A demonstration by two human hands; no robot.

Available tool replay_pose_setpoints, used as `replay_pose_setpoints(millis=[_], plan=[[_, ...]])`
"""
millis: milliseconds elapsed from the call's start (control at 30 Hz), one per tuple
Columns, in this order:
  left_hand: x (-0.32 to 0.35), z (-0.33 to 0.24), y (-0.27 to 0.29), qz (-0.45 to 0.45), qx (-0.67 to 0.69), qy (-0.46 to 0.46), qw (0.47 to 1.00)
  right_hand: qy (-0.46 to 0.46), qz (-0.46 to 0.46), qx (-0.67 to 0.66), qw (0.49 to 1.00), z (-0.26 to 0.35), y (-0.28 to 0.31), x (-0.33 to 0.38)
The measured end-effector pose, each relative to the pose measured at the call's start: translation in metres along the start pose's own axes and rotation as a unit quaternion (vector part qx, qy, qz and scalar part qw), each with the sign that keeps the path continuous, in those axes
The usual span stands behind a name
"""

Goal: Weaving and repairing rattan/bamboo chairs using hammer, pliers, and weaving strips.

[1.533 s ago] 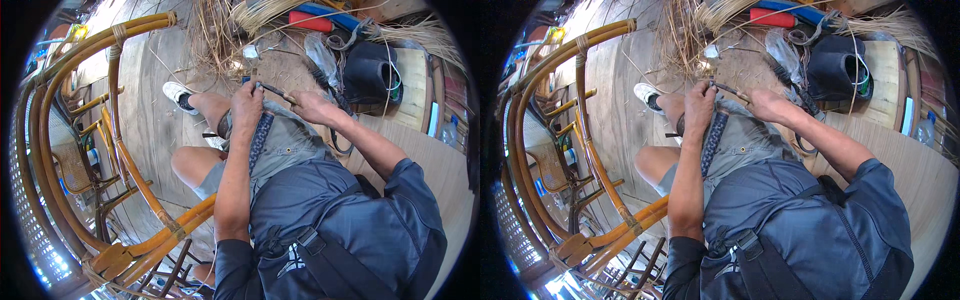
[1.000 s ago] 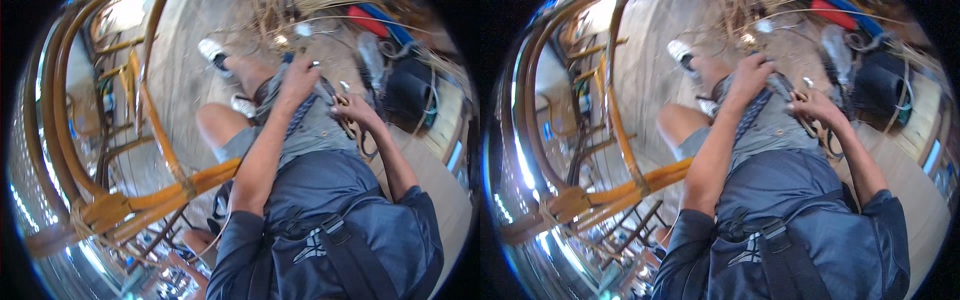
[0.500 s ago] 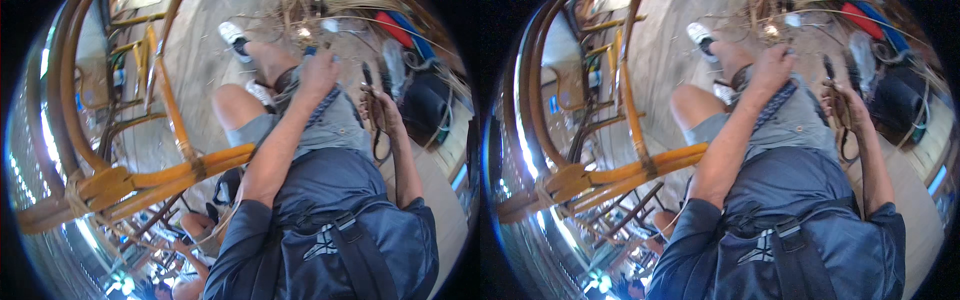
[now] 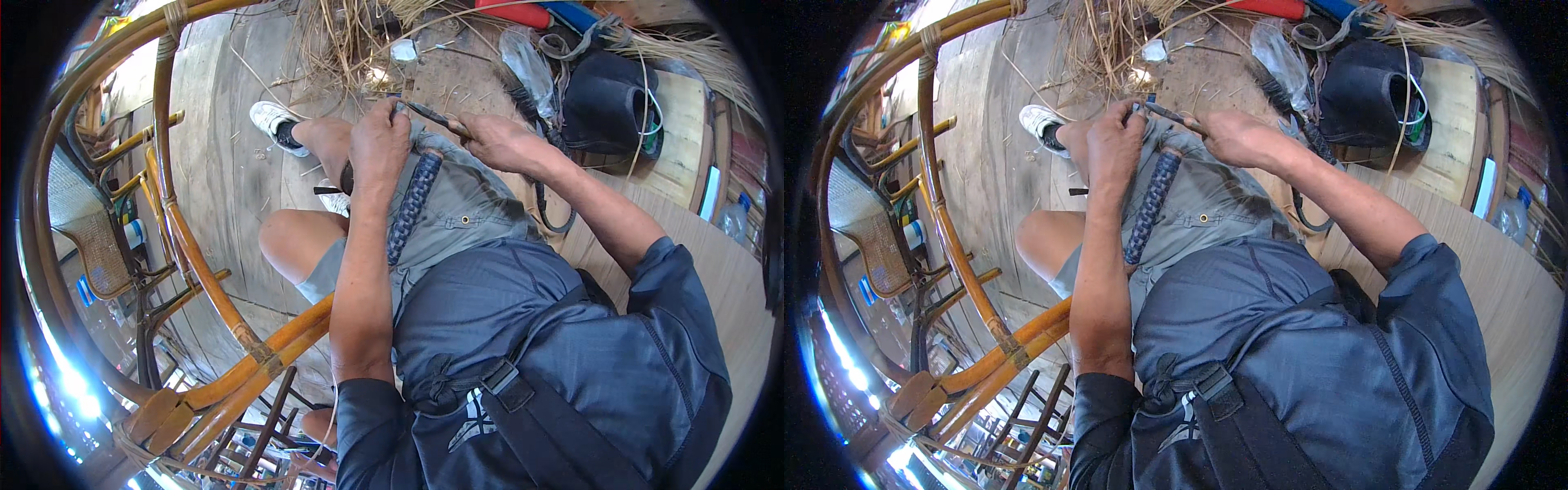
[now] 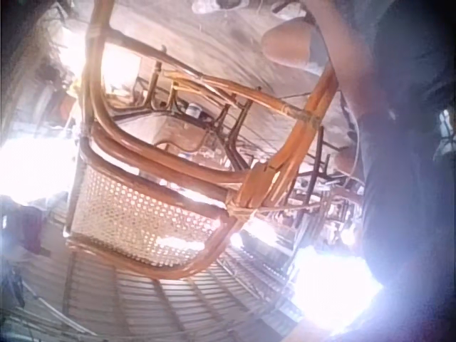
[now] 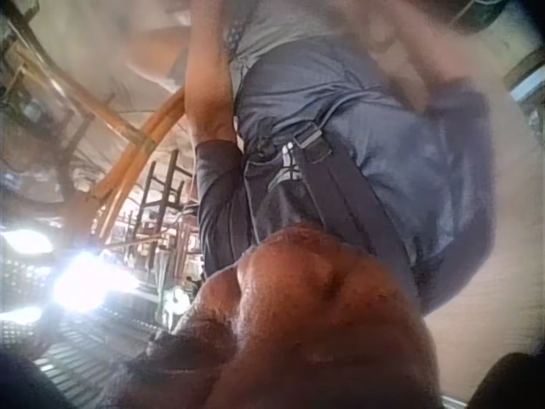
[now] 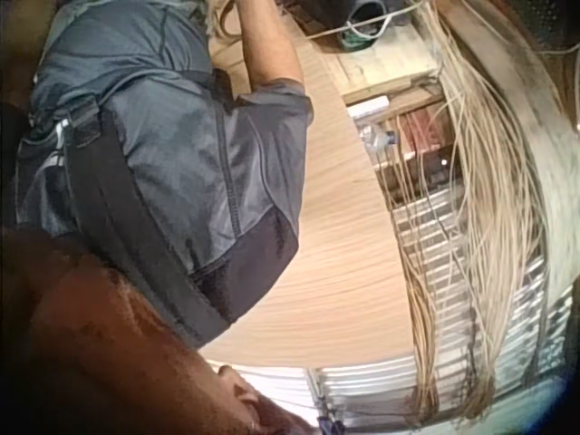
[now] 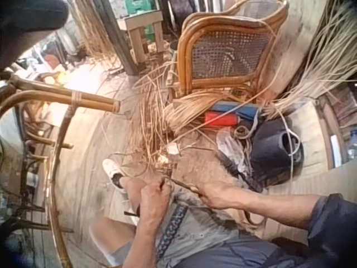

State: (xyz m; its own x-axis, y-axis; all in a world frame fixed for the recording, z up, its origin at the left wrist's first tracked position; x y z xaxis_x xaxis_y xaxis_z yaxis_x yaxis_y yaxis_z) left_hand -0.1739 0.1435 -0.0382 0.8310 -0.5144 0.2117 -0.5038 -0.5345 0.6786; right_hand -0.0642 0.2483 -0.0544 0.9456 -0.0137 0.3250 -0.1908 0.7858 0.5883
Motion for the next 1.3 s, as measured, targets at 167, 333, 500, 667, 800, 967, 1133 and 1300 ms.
replay_pose_setpoints(millis=[167,333,500,667,800,967,1133,1300], plan=[[-0.001,0.002,0.001,-0.008,0.005,0.007,1.000,-0.003,0.022,-0.003,1.000,0.001,-0.003,-0.002],[-0.002,0.001,0.000,-0.006,0.004,-0.004,1.000,0.008,-0.009,-0.007,1.000,-0.002,-0.004,-0.004],[-0.001,-0.002,0.000,-0.013,-0.002,-0.012,1.000,0.003,-0.035,0.008,0.999,-0.006,-0.004,-0.003],[-0.002,-0.006,-0.004,-0.003,-0.007,-0.021,1.000,0.006,-0.038,0.007,0.999,-0.004,-0.003,0.000],[-0.001,-0.008,-0.005,-0.001,-0.025,-0.036,0.999,0.015,-0.016,0.020,1.000,-0.004,-0.003,0.001],[0.000,-0.009,-0.005,0.020,-0.027,-0.016,0.999,0.029,-0.027,0.006,0.999,-0.003,-0.002,0.000],[-0.001,-0.010,-0.003,0.002,-0.041,-0.029,0.999,0.001,-0.010,0.004,1.000,-0.009,-0.007,-0.001],[0.002,-0.020,-0.001,-0.022,-0.038,-0.066,0.997,0.015,-0.037,0.032,0.999,-0.007,-0.004,0.003]])
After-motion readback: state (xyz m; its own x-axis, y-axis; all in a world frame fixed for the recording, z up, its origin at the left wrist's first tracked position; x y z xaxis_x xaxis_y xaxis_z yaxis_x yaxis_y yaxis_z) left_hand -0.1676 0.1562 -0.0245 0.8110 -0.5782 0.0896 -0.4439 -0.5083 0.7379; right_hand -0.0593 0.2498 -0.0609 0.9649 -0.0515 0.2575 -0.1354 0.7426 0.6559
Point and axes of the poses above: each hand's wrist, its own x-axis away from the middle knuckle, its own y-axis out of the back of the hand, z = x × y, the point moved 10 cm from there along -x, towards the middle knuckle, and after that the axes turned 6 degrees about y, right-handed, at the moved point
